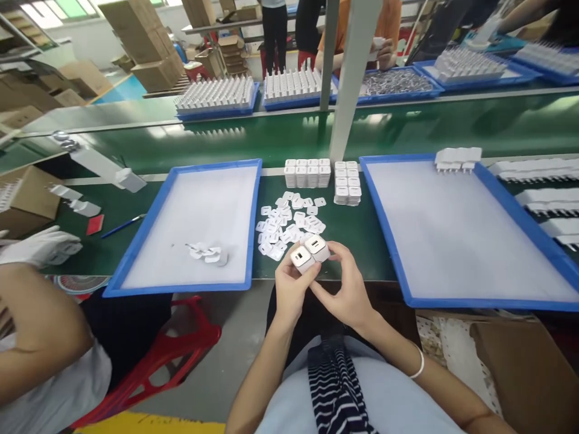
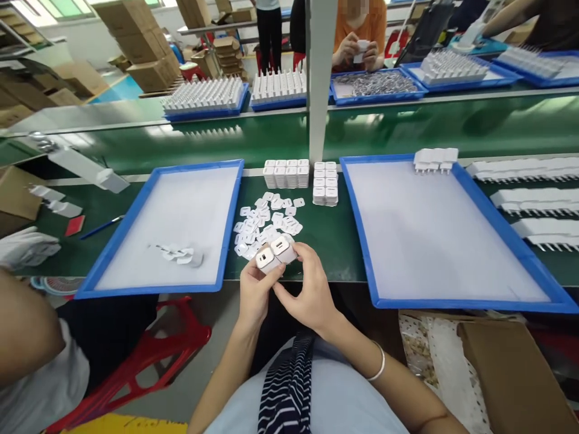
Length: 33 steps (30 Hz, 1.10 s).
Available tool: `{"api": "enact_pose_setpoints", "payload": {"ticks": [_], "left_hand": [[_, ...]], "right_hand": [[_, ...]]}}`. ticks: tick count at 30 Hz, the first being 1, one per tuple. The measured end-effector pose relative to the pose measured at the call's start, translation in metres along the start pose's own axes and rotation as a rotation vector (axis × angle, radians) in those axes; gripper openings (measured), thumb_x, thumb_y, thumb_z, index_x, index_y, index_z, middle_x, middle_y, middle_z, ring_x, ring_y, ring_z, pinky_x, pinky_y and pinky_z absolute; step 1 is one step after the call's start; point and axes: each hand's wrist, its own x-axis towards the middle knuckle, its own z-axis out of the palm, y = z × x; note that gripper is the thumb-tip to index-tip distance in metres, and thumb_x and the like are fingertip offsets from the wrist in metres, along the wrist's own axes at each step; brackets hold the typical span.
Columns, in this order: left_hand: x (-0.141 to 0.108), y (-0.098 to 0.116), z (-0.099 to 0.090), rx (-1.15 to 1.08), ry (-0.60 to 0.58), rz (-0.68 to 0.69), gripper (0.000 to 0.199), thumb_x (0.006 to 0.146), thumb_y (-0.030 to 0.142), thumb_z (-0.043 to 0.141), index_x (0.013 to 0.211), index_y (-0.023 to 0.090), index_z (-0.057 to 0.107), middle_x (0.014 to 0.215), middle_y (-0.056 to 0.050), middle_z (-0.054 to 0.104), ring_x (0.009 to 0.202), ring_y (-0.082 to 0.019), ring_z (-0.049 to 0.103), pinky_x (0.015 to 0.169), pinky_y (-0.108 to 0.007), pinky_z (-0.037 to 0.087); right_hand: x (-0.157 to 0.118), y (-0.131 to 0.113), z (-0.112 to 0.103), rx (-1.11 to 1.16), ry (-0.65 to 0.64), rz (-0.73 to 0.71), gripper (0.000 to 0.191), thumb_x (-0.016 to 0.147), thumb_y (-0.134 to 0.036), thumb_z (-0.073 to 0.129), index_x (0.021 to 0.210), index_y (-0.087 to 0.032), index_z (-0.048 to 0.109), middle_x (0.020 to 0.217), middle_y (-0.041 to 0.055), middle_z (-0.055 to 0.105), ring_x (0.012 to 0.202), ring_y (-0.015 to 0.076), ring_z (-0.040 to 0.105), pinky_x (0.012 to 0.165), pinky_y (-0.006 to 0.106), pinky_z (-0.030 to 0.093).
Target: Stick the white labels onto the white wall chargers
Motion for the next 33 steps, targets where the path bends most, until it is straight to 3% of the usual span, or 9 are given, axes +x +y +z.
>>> {"api": "enact_pose_setpoints", "payload": {"ticks": [5, 9, 11, 16, 20, 23, 26, 33], "left_hand": [[-0.006, 0.009, -0.018, 0.11, -0.041, 0.073, 0.051, 0.063, 0.024, 0.093, 0.113, 0.02, 0.078, 0.129, -0.01, 0.073, 0.128, -0.032, 0.064, 0.113, -0.044, 0.048], [-0.007, 0.015, -0.027, 0.136, -0.097, 0.083, 0.051, 0.061, 0.029, 0.095, 0.109, 0.021, 0.08, 0.131, -0.012, 0.072, 0.133, -0.034, 0.059, 0.116, -0.044, 0.045], [-0.005, 0.014, -0.03, 0.096, -0.091, 0.065, 0.049, 0.061, 0.033, 0.094, 0.107, 0.021, 0.081, 0.132, -0.012, 0.071, 0.132, -0.034, 0.06, 0.113, -0.042, 0.047], [-0.001, 0.005, -0.028, 0.05, -0.005, 0.059, 0.052, 0.063, 0.039, 0.093, 0.108, 0.019, 0.079, 0.13, -0.012, 0.071, 0.122, -0.031, 0.066, 0.103, -0.036, 0.052], [-0.003, 0.001, -0.026, 0.037, -0.061, 0.027, 0.047, 0.07, 0.044, 0.088, 0.107, 0.017, 0.076, 0.13, -0.012, 0.071, 0.121, -0.03, 0.066, 0.102, -0.036, 0.052], [-0.008, 0.001, -0.031, -0.064, -0.143, -0.049, 0.047, 0.076, 0.042, 0.082, 0.115, 0.018, 0.073, 0.129, -0.011, 0.071, 0.121, -0.03, 0.066, 0.101, -0.037, 0.052], [-0.011, 0.001, -0.036, -0.072, -0.122, -0.103, 0.05, 0.075, 0.034, 0.083, 0.121, 0.021, 0.071, 0.126, -0.009, 0.073, 0.121, -0.029, 0.066, 0.104, -0.038, 0.05], [0.006, -0.001, -0.037, 0.027, -0.102, -0.066, 0.05, 0.062, 0.024, 0.093, 0.109, 0.021, 0.077, 0.122, -0.008, 0.075, 0.118, -0.027, 0.067, 0.101, -0.037, 0.053]], "right_hand": [[-0.002, -0.001, -0.007, 0.239, -0.085, 0.027, 0.057, 0.084, -0.019, 0.075, 0.135, -0.031, 0.052, 0.127, 0.0111, 0.062, 0.114, 0.03, 0.063, 0.092, 0.049, 0.057], [0.003, 0.005, -0.007, 0.582, -0.239, 0.244, 0.037, 0.091, -0.027, 0.071, 0.127, -0.032, 0.061, 0.125, 0.0074, 0.065, 0.112, 0.0253, 0.067, 0.089, 0.041, 0.06], [0.004, 0.007, -0.004, 0.676, -0.255, 0.341, 0.028, 0.09, -0.029, 0.073, 0.117, -0.03, 0.065, 0.12, 0.0061, 0.069, 0.108, 0.0236, 0.069, 0.086, 0.038, 0.06], [-0.007, 0.004, 0.01, 0.589, -0.02, 0.334, 0.031, 0.078, -0.026, 0.085, 0.101, -0.027, 0.065, 0.109, 0.005, 0.069, 0.093, 0.0208, 0.07, 0.075, 0.034, 0.06], [-0.014, 0.004, 0.017, 0.477, 0.094, 0.283, 0.034, 0.078, -0.025, 0.084, 0.104, -0.028, 0.063, 0.108, 0.0057, 0.064, 0.09, 0.0212, 0.069, 0.073, 0.035, 0.06], [-0.014, 0.006, 0.017, 0.475, 0.101, 0.284, 0.033, 0.079, -0.025, 0.082, 0.105, -0.029, 0.063, 0.104, 0.0041, 0.062, 0.091, 0.0209, 0.068, 0.075, 0.036, 0.06], [-0.015, 0.009, 0.015, 0.543, 0.078, 0.308, 0.031, 0.08, -0.025, 0.082, 0.106, -0.029, 0.065, 0.104, 0.0041, 0.063, 0.095, 0.0214, 0.067, 0.079, 0.036, 0.06], [-0.001, 0.025, 0.014, 0.645, 0.012, 0.345, 0.03, 0.078, -0.031, 0.084, 0.102, -0.028, 0.066, 0.102, 0.0043, 0.067, 0.097, 0.0222, 0.069, 0.083, 0.037, 0.061]]}}
